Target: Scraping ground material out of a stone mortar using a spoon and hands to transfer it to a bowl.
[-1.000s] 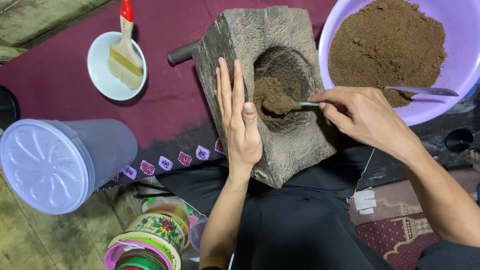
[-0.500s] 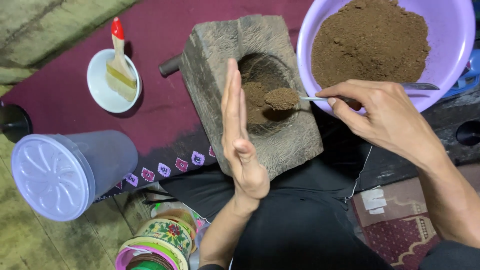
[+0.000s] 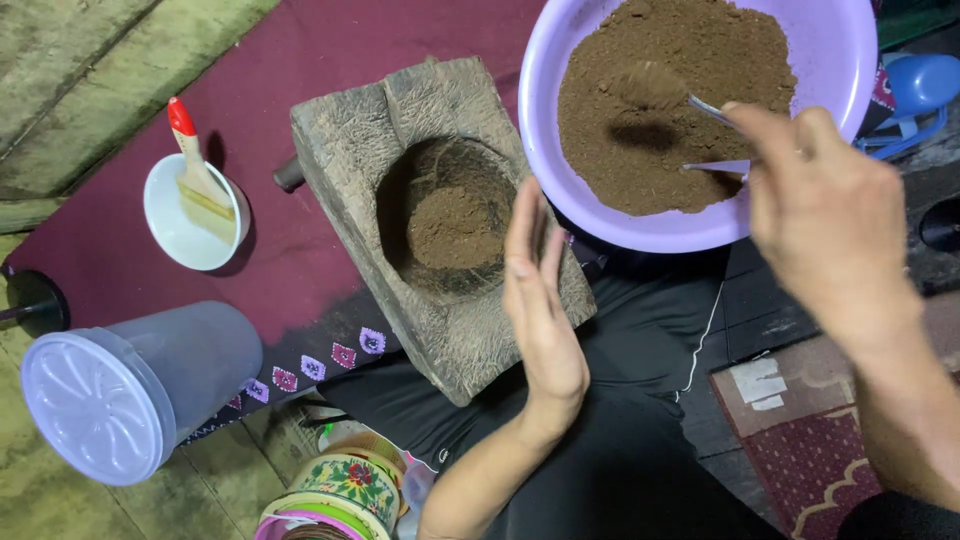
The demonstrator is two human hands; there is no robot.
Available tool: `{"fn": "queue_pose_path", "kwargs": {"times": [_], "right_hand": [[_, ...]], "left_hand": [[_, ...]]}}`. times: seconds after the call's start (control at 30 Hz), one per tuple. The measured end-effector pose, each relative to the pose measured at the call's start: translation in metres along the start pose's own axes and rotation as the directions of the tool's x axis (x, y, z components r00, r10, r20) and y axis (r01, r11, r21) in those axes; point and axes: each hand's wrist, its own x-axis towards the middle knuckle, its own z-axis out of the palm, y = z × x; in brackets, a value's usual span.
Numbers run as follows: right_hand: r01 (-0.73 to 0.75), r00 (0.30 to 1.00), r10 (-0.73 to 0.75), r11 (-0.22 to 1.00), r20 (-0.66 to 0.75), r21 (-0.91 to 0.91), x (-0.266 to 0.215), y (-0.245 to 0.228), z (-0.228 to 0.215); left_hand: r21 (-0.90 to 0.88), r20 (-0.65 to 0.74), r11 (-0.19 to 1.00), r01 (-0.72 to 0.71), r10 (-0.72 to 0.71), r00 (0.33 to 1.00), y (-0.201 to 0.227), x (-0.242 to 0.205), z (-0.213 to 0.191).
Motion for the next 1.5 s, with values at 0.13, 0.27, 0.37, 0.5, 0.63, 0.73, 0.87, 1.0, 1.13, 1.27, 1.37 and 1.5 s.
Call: {"fn": "queue_pose_path", "kwargs": {"times": [0.13,0.27,0.37,0.5,0.63,0.73,0.87,1.0,1.13,1.27,1.37,1.5], "right_hand": [[-0.036,0.997,0.032,0.997,0.066,0.063,-0.002,-0.014,-0.001],[-0.088,0.996,0.088,0.996,0.002,0.000,-0.015,-0.008,-0.006],[-0.085,0.996,0.085,0.995,0.014,0.058,-0.013,-0.010,-0.011],[-0.020,0.999,0.008,0.954,0.041,0.300,0.001,-0.033,-0.013],[0.062,0.998,-0.065,0.919,-0.006,0.390,0.022,-0.067,-0.007],[0.190,0.982,-0.172,0.897,-0.082,0.399,0.043,-0.090,-0.003],[0.260,0.965,-0.257,0.911,-0.050,0.319,0.074,-0.121,0.011],[0.310,0.938,-0.345,0.878,0.035,0.365,0.073,-0.143,0.026],[0.295,0.901,-0.410,0.819,0.143,0.493,0.076,-0.132,0.026],[0.213,0.875,-0.442,0.718,0.198,0.662,0.079,-0.133,0.018],[0.150,0.885,-0.419,0.667,0.201,0.730,0.082,-0.132,0.001],[0.095,0.908,-0.377,0.608,0.181,0.789,0.075,-0.121,-0.015]], "left_hand": [[0.085,0.041,0.995,0.046,-0.050,0.998,0.004,-0.008,0.002],[0.085,0.076,0.995,-0.059,0.053,0.996,0.022,-0.013,-0.010],[0.106,0.044,0.981,-0.164,0.160,0.986,0.042,-0.012,-0.026],[0.264,-0.040,0.896,-0.356,0.379,0.925,0.052,-0.002,-0.067],[0.350,-0.120,0.861,-0.369,0.432,0.894,0.056,0.012,-0.102],[0.610,-0.064,0.729,-0.311,0.436,0.898,0.051,0.025,-0.119],[0.667,0.002,0.710,-0.224,0.299,0.954,0.020,0.039,-0.137],[0.635,-0.028,0.751,-0.179,0.255,0.967,0.005,0.046,-0.139],[0.627,-0.011,0.752,-0.203,0.269,0.963,0.001,0.045,-0.143],[0.612,0.005,0.762,-0.212,0.264,0.964,-0.002,0.046,-0.144],[0.611,-0.002,0.762,-0.215,0.272,0.962,-0.002,0.046,-0.145],[0.602,-0.021,0.770,-0.210,0.278,0.960,-0.002,0.046,-0.143]]}}
